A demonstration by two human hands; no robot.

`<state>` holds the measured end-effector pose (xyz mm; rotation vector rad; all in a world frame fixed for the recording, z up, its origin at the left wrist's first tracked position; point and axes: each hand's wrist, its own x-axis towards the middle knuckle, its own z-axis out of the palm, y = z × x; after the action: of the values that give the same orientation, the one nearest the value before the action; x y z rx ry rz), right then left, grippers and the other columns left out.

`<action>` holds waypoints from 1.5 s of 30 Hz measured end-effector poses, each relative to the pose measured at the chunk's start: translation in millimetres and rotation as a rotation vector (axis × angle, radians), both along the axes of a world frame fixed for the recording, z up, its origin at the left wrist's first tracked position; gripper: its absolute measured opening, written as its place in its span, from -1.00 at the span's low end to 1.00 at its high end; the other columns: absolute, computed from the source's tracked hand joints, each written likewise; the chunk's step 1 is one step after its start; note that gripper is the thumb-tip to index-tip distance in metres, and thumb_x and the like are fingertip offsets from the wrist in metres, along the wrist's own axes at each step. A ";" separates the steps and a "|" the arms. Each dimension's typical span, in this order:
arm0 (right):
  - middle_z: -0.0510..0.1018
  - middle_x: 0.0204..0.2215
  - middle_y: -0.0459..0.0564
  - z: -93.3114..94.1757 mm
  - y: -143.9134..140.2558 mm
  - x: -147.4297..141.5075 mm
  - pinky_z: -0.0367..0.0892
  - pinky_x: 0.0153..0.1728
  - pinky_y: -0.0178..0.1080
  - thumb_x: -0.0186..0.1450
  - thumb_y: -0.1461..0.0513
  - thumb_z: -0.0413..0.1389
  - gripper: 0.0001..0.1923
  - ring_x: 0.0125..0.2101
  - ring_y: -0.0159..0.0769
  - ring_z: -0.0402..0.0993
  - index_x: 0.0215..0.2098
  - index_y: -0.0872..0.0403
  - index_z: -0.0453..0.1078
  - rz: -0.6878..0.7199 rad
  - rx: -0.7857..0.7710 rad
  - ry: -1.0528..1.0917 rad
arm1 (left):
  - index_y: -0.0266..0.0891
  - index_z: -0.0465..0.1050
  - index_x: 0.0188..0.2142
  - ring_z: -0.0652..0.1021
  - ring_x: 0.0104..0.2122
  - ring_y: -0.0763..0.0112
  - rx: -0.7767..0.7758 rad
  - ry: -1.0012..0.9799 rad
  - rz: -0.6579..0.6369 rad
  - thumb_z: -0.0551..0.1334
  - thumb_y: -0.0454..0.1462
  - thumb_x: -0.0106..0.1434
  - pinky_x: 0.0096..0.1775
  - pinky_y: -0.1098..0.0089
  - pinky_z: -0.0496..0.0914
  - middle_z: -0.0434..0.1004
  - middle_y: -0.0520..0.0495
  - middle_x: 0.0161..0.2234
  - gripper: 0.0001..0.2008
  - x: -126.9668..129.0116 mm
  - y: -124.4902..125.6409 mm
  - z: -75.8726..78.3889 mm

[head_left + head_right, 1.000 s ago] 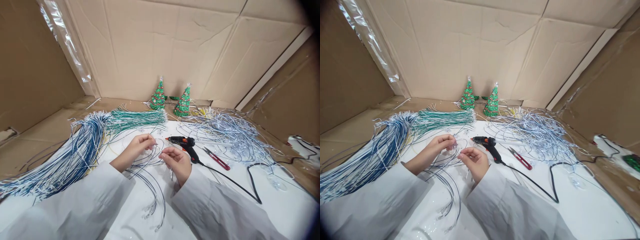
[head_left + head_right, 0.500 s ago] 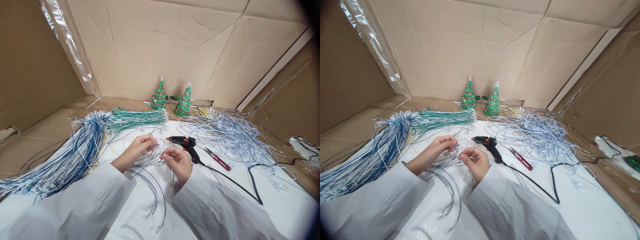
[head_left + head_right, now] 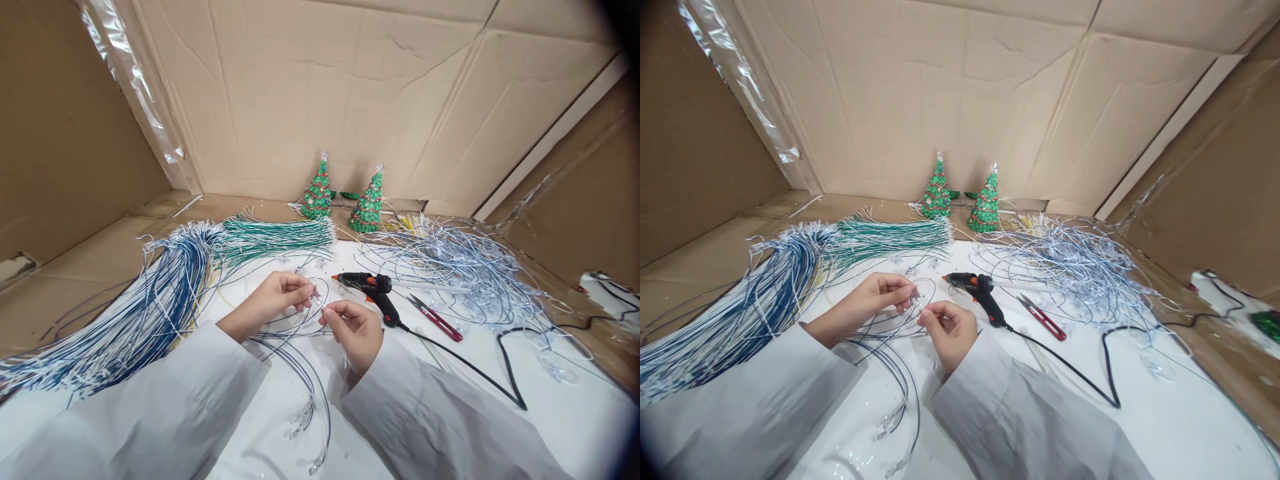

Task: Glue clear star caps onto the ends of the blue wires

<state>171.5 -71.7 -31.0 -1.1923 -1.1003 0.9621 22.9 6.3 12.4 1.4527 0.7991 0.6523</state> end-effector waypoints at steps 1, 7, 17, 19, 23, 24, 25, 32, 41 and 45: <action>0.52 -0.61 -0.02 -1.0 -0.4 -0.4 0.11 -0.68 -0.41 0.11 0.14 0.15 -0.79 -0.71 -0.50 0.20 -0.49 0.15 0.44 -0.012 0.000 -0.013 | -0.38 0.49 -0.43 0.39 -0.58 0.50 -0.006 0.003 0.005 0.34 -0.03 -0.05 -0.48 0.50 0.26 0.42 -0.02 -0.59 -0.59 -0.5 -0.6 -0.3; 0.50 -0.65 -0.02 -4.2 -1.0 -0.9 0.07 -0.71 -0.42 0.10 0.15 0.13 -0.79 -0.73 -0.51 0.15 -0.53 0.16 0.43 -0.040 -0.010 -0.070 | -0.39 0.51 -0.41 0.42 -0.59 0.50 -0.032 0.017 0.014 0.35 -0.02 -0.05 -0.49 0.50 0.29 0.47 -0.06 -0.58 -0.58 -0.9 -4.8 -1.2; 0.47 -0.71 -0.05 -3.9 -2.1 -1.4 0.04 -0.74 -0.43 0.07 0.17 0.14 -0.81 -0.77 -0.52 0.14 -0.57 0.15 0.43 -0.034 -0.064 -0.054 | -0.40 0.51 -0.40 0.39 -0.61 0.53 -0.041 0.028 -0.006 0.33 -0.05 0.01 -0.54 0.54 0.24 0.45 -0.06 -0.59 -0.62 -2.2 -2.7 -15.7; 0.47 -0.71 -0.05 -4.6 -2.1 -1.4 0.04 -0.74 -0.43 0.07 0.18 0.14 -0.82 -0.76 -0.52 0.14 -0.57 0.15 0.43 -0.036 -0.066 -0.055 | -0.39 0.51 -0.42 0.39 -0.61 0.53 -0.035 0.030 -0.007 0.32 -0.04 0.01 -0.53 0.53 0.24 0.45 -0.06 -0.59 -0.62 -1.9 -3.4 -16.5; 0.48 -0.70 -0.06 -6.4 -1.9 -1.5 0.06 -0.74 -0.42 0.07 0.18 0.14 -0.82 -0.77 -0.51 0.16 -0.57 0.15 0.43 -0.027 -0.071 -0.047 | -0.41 0.51 -0.42 0.38 -0.61 0.52 -0.022 0.033 -0.003 0.33 -0.02 -0.01 -0.53 0.52 0.24 0.45 -0.07 -0.59 -0.58 -1.6 -4.2 -16.5; 0.48 -0.70 -0.06 -6.8 -1.9 -1.6 0.06 -0.74 -0.42 0.07 0.18 0.14 -0.83 -0.77 -0.50 0.17 -0.57 0.15 0.43 -0.028 -0.071 -0.044 | -0.41 0.51 -0.42 0.37 -0.61 0.52 -0.021 0.033 -0.004 0.33 -0.01 -0.01 -0.53 0.51 0.24 0.45 -0.07 -0.60 -0.57 -1.5 -4.1 -16.7; 0.48 -0.70 -0.06 -7.0 -1.9 -1.7 0.06 -0.74 -0.42 0.07 0.18 0.14 -0.82 -0.77 -0.50 0.17 -0.57 0.14 0.43 -0.030 -0.070 -0.044 | -0.41 0.51 -0.42 0.37 -0.61 0.52 -0.021 0.034 -0.008 0.33 0.00 -0.02 -0.53 0.51 0.24 0.44 -0.07 -0.60 -0.56 -1.5 -3.8 -17.0; 0.48 -0.70 -0.05 -5.6 -1.6 -2.1 0.08 -0.75 -0.42 0.08 0.19 0.13 -0.83 -0.76 -0.50 0.18 -0.56 0.14 0.42 -0.024 -0.076 -0.061 | -0.40 0.50 -0.46 0.37 -0.62 0.53 -0.022 0.037 -0.026 0.32 -0.01 -0.01 -0.53 0.52 0.23 0.43 -0.05 -0.62 -0.58 -1.1 -1.8 -19.7; 0.48 -0.70 -0.04 -6.6 -1.0 -2.1 0.07 -0.76 -0.42 0.06 0.18 0.13 -0.82 -0.77 -0.50 0.17 -0.57 0.15 0.43 -0.025 -0.080 -0.059 | -0.39 0.50 -0.47 0.36 -0.63 0.52 -0.008 0.042 -0.036 0.33 0.00 -0.02 -0.54 0.51 0.23 0.42 -0.04 -0.63 -0.58 -1.4 -2.2 -17.8; 0.47 -0.71 -0.04 -6.3 -1.4 -2.1 0.07 -0.75 -0.43 0.07 0.19 0.13 -0.82 -0.77 -0.51 0.17 -0.57 0.15 0.43 -0.019 -0.084 -0.062 | -0.40 0.49 -0.49 0.35 -0.63 0.53 -0.007 0.052 -0.050 0.32 0.01 -0.02 -0.54 0.51 0.22 0.42 -0.05 -0.64 -0.57 -1.4 -3.0 -16.0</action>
<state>169.4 -73.1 -37.3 -1.3063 -1.1039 0.9704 21.4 3.3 -3.6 1.4838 0.8019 0.5755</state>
